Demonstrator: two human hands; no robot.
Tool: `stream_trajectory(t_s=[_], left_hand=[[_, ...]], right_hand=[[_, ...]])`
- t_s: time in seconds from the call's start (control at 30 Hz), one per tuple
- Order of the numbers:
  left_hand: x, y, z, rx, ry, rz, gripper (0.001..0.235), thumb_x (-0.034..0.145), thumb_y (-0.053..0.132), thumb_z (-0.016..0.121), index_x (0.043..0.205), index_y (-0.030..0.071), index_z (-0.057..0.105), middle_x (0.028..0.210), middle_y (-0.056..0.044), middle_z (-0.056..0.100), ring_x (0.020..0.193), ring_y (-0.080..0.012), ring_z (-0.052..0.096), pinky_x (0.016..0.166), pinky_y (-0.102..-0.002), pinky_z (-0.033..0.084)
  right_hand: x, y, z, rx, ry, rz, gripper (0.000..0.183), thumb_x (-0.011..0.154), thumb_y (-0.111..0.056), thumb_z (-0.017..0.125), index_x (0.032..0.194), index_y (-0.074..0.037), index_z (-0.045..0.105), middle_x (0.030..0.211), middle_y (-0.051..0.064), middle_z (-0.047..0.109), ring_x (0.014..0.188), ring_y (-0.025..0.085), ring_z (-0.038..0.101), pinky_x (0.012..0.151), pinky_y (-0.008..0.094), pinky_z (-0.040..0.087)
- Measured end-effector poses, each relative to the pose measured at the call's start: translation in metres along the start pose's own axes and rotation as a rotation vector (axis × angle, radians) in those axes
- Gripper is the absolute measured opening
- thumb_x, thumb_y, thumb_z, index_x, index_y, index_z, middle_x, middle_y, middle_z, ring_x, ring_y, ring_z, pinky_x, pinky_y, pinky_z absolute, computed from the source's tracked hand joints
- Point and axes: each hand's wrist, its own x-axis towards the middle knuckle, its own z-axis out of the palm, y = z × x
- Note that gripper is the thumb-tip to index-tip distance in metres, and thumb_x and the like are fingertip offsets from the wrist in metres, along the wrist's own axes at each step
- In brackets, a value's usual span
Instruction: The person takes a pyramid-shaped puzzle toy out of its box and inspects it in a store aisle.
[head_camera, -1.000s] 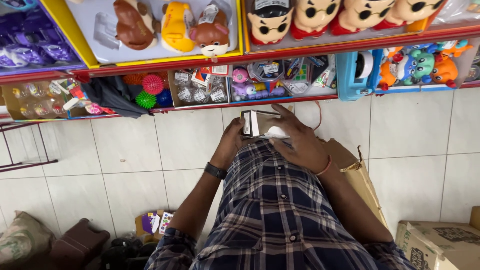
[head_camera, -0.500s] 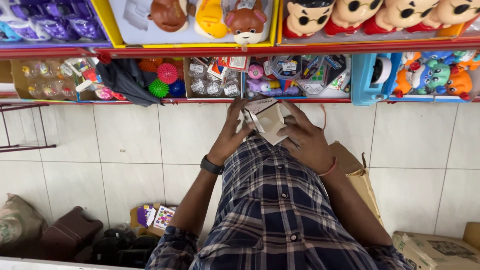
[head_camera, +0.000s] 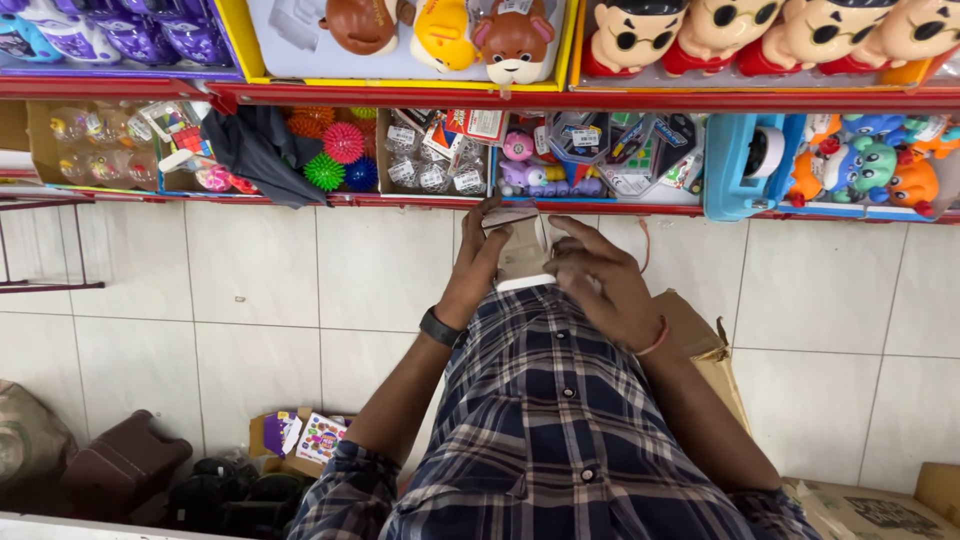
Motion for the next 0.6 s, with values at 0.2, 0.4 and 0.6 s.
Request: stream_trajectory(t_s=[0.2, 0.4, 0.6], left_hand=[[-0.004, 0.006, 0.019, -0.203, -0.082, 0.020, 0.063, 0.106, 0.032, 0.059, 0.156, 0.003, 0.035, 0.144, -0.015, 0.049, 0.119, -0.0187, 0.056, 0.093, -0.030, 0.052], [-0.007, 0.036, 0.030, 0.152, -0.095, 0.029, 0.065, 0.106, 0.037, 0.059, 0.157, 0.004, 0.037, 0.146, -0.020, 0.045, 0.121, -0.0243, 0.055, 0.088, -0.033, 0.056], [-0.001, -0.008, 0.020, 0.090, -0.021, -0.064, 0.068, 0.106, 0.047, 0.053, 0.156, 0.005, 0.036, 0.151, -0.022, 0.038, 0.140, -0.0321, 0.044, 0.114, -0.040, 0.039]], right_hand=[[-0.007, 0.049, 0.010, 0.257, 0.117, 0.320, 0.012, 0.102, -0.010, 0.067, 0.098, 0.002, 0.067, 0.119, 0.015, 0.070, 0.093, 0.014, 0.070, 0.078, 0.028, 0.058], [0.011, 0.028, -0.002, 0.203, 0.140, 0.526, 0.044, 0.083, -0.011, 0.083, 0.115, -0.001, 0.054, 0.092, 0.007, 0.072, 0.078, 0.009, 0.071, 0.064, 0.024, 0.059], [0.000, 0.075, 0.001, 0.433, 0.048, 0.504, 0.032, 0.095, -0.015, 0.072, 0.121, 0.001, 0.060, 0.098, 0.007, 0.073, 0.084, 0.010, 0.070, 0.073, 0.025, 0.059]])
